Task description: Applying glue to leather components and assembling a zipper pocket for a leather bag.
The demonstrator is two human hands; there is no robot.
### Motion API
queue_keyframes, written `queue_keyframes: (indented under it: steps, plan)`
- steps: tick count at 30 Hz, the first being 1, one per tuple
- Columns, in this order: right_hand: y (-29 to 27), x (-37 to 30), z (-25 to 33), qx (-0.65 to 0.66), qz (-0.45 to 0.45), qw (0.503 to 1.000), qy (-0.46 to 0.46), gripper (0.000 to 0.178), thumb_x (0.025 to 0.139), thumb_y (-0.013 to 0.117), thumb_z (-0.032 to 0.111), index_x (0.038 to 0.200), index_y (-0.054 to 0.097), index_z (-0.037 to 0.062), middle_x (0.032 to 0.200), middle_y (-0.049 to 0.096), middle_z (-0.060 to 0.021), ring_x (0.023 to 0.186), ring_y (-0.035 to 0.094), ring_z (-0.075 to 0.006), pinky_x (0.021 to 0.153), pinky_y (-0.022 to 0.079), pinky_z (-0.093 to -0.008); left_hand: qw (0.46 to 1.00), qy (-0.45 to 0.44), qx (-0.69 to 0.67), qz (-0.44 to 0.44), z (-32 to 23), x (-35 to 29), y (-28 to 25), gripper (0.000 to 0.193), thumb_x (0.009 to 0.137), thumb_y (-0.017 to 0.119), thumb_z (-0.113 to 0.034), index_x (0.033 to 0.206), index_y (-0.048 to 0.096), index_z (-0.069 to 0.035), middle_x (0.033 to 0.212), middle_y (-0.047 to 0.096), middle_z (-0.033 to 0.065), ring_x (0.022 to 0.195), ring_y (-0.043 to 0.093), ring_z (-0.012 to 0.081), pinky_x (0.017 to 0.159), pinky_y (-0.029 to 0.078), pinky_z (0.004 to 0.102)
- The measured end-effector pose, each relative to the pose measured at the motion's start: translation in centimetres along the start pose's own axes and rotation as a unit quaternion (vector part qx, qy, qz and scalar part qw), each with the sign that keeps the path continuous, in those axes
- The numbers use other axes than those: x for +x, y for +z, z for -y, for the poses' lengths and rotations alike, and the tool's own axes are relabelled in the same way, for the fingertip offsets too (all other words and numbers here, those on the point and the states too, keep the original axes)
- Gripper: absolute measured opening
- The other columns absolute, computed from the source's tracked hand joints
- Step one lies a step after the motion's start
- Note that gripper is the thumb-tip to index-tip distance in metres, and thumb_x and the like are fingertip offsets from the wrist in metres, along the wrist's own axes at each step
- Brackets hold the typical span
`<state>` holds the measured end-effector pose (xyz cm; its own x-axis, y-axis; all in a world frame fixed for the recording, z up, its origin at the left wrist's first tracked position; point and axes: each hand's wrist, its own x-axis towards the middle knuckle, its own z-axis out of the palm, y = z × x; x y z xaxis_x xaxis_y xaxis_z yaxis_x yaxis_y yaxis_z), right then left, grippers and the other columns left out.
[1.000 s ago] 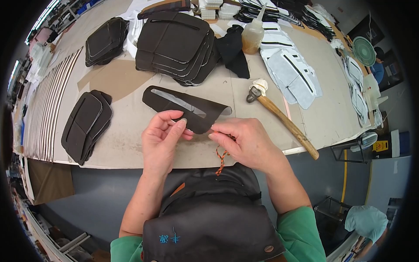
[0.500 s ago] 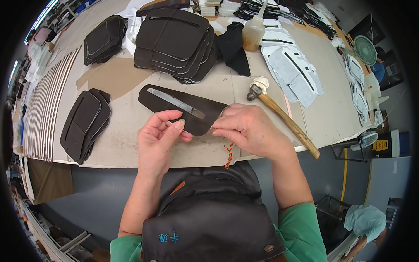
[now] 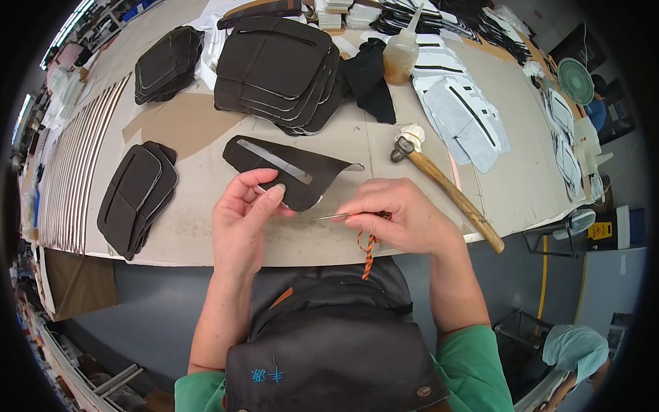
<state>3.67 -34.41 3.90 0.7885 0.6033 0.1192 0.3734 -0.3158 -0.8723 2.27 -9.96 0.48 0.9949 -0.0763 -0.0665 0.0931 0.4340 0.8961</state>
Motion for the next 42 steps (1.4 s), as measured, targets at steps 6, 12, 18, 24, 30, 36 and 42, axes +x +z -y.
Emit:
queue_keyframes:
  steps: [6, 12, 18, 24, 30, 36, 42]
  plan:
    - [0.9, -1.1, 0.1, 0.04, -0.018, 0.999, 0.02, 0.018, 0.094, 0.066, 0.01, 0.107, 0.073, -0.0012, 0.082, 0.069, -0.008, 0.07, 0.063, -0.0137, 0.062, 0.049, -0.0273, 1.0, -0.002, 0.018, -0.007, -0.2, 0.3, 0.3, 0.027, 0.093, 0.068, -0.004, 0.118, 0.061, 0.003, 0.087, 0.066, 0.0066, 0.075, 0.067, 0.0146, 0.072, 0.056, 0.0272]
    - [1.7, -2.2, 1.4, 0.091, -0.026, 0.988, 0.121, 0.02, 0.098, 0.061, 0.01, 0.109, 0.071, -0.0035, 0.081, 0.07, -0.0077, 0.066, 0.064, -0.0102, 0.062, 0.053, -0.025, 1.0, -0.007, -0.009, -0.014, 0.1, 0.4, 0.2, 0.026, 0.094, 0.067, -0.004, 0.118, 0.061, 0.004, 0.086, 0.065, 0.0073, 0.076, 0.068, 0.0151, 0.073, 0.056, 0.0264]
    - [1.9, -1.8, 1.7, 0.085, -0.039, 0.986, 0.135, 0.021, 0.099, 0.06, 0.012, 0.11, 0.07, -0.0037, 0.072, 0.065, -0.0052, 0.064, 0.062, -0.0081, 0.063, 0.056, -0.0254, 1.0, -0.013, -0.004, -0.007, 0.2, 0.2, 0.6, 0.026, 0.095, 0.067, -0.005, 0.118, 0.061, 0.004, 0.087, 0.066, 0.0072, 0.078, 0.069, 0.0149, 0.073, 0.056, 0.0265]
    - [2.4, -1.4, 1.7, 0.068, -0.06, 0.986, 0.138, 0.022, 0.1, 0.061, 0.014, 0.109, 0.07, -0.0034, 0.07, 0.063, -0.0051, 0.064, 0.063, -0.0082, 0.062, 0.056, -0.0262, 1.0, 0.004, 0.011, -0.006, 0.7, -0.1, 0.9, 0.024, 0.095, 0.066, -0.005, 0.118, 0.062, 0.003, 0.087, 0.066, 0.0067, 0.079, 0.069, 0.0143, 0.074, 0.056, 0.0263]
    - [2.8, -0.7, 1.9, 0.037, -0.07, 0.987, 0.144, 0.019, 0.098, 0.063, 0.01, 0.107, 0.071, -0.004, 0.069, 0.063, -0.0036, 0.063, 0.064, -0.0084, 0.058, 0.052, -0.0239, 0.999, 0.025, 0.031, -0.006, 1.0, -0.1, 0.6, 0.023, 0.097, 0.062, -0.003, 0.118, 0.062, 0.004, 0.091, 0.067, 0.0072, 0.078, 0.068, 0.0134, 0.072, 0.058, 0.0271]
    - [2.7, -1.1, 1.7, 0.062, -0.049, 0.988, 0.135, 0.018, 0.098, 0.062, 0.008, 0.106, 0.071, -0.0049, 0.07, 0.064, -0.0027, 0.063, 0.064, -0.0085, 0.058, 0.054, -0.0241, 0.998, 0.05, 0.038, -0.01, 0.8, 0.2, 0.3, 0.021, 0.098, 0.063, -0.006, 0.117, 0.063, 0.002, 0.086, 0.066, 0.0056, 0.078, 0.068, 0.0128, 0.073, 0.056, 0.0252]
    - [2.4, -0.6, 2.1, 0.11, -0.047, 0.984, 0.129, 0.019, 0.099, 0.061, 0.009, 0.107, 0.071, -0.0047, 0.071, 0.065, -0.0027, 0.063, 0.066, -0.0074, 0.056, 0.054, -0.0228, 0.999, -0.015, 0.005, -0.028, 0.2, 0.4, 0.3, 0.023, 0.097, 0.062, -0.005, 0.117, 0.061, 0.006, 0.086, 0.068, 0.0086, 0.076, 0.069, 0.0156, 0.07, 0.058, 0.0282]
